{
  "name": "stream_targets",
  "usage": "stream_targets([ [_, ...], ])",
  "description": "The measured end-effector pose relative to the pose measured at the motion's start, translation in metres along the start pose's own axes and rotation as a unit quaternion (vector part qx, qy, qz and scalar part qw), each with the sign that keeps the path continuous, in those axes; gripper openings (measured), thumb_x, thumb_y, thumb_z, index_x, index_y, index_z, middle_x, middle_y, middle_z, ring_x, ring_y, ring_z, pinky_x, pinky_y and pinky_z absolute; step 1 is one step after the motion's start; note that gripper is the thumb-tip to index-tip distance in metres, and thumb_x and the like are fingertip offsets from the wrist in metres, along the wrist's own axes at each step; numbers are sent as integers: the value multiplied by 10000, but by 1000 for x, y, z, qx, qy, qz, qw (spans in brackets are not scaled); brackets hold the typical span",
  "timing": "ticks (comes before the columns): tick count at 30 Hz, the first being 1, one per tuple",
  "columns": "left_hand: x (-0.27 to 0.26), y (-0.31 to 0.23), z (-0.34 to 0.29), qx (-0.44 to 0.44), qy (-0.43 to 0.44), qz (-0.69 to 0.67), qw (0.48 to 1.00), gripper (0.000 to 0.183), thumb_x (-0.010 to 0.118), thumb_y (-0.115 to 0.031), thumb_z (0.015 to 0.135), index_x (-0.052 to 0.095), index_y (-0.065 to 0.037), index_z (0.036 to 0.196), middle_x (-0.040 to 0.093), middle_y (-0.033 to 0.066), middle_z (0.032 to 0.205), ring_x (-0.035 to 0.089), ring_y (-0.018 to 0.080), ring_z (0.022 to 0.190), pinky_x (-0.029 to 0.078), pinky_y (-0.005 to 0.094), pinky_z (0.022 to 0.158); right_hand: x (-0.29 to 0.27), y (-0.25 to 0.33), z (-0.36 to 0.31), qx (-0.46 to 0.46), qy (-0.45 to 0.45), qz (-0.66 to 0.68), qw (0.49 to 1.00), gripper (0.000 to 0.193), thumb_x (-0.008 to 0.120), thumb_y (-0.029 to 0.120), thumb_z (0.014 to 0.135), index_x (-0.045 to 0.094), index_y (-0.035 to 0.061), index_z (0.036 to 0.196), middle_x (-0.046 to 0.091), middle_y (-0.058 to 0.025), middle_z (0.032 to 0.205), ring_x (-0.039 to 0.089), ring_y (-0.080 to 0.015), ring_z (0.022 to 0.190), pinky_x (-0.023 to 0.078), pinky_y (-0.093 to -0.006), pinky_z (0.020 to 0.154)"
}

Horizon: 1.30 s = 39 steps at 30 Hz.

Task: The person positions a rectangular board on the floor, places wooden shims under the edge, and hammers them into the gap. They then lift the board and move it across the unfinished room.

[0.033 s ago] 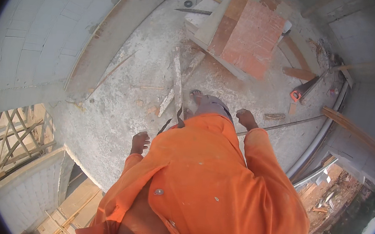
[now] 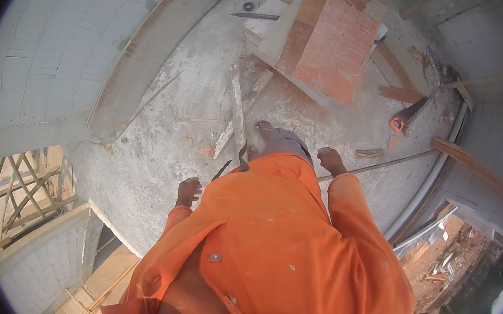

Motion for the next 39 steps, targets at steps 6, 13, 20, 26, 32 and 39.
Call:
stream_targets([
  [6,13,-38,8,45,39,126,990,334,568,-206,757,620,-117,1075,605,10,785,553,127,583,410,310,489,26,-70,-65,-2,6,-86,996,242,519,174,794,609,23,961,621,-100,854,614,-213,661,497,-335,545],
  [13,34,-118,4,109,54,205,971,350,564,-191,738,626,-89,1067,594,23,748,551,127,566,413,306,449,61,-96,-79,48,45,-64,996,274,494,198,809,587,32,1007,623,-97,873,647,-219,712,488,-369,488],
  [20,48,-189,15,113,33,231,966,315,548,-182,741,641,-92,1028,591,21,743,549,122,558,412,288,437,44,-54,10,-47,21,-86,995,265,500,189,808,605,41,1001,623,-89,857,625,-210,682,486,-351,505],
  [26,57,-252,35,86,12,268,960,368,564,-201,753,632,-69,1091,628,44,747,584,137,581,444,294,463,-13,10,96,160,-54,235,957,259,547,166,784,637,26,983,638,-84,806,601,-164,680,486,-312,637],
  [32,74,-369,16,169,-25,306,937,410,576,-202,749,626,-21,1114,668,128,767,618,154,610,483,296,578,-56,55,161,120,-37,213,969,321,551,180,790,615,7,1053,645,-112,874,607,-176,687,489,-305,650],
  [39,49,-417,37,183,-58,355,915,337,548,-217,769,665,-11,1009,663,131,707,639,176,615,494,306,616,-55,62,172,151,-79,268,948,296,544,191,809,621,15,1034,623,-79,821,605,-170,655,485,-294,607],
])
Point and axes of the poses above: each hand's wrist, its own z-axis towards the middle knuckle, its own x-axis out of the palm, y = z × x, the point moved 10 cm from there along z, towards the middle knuckle
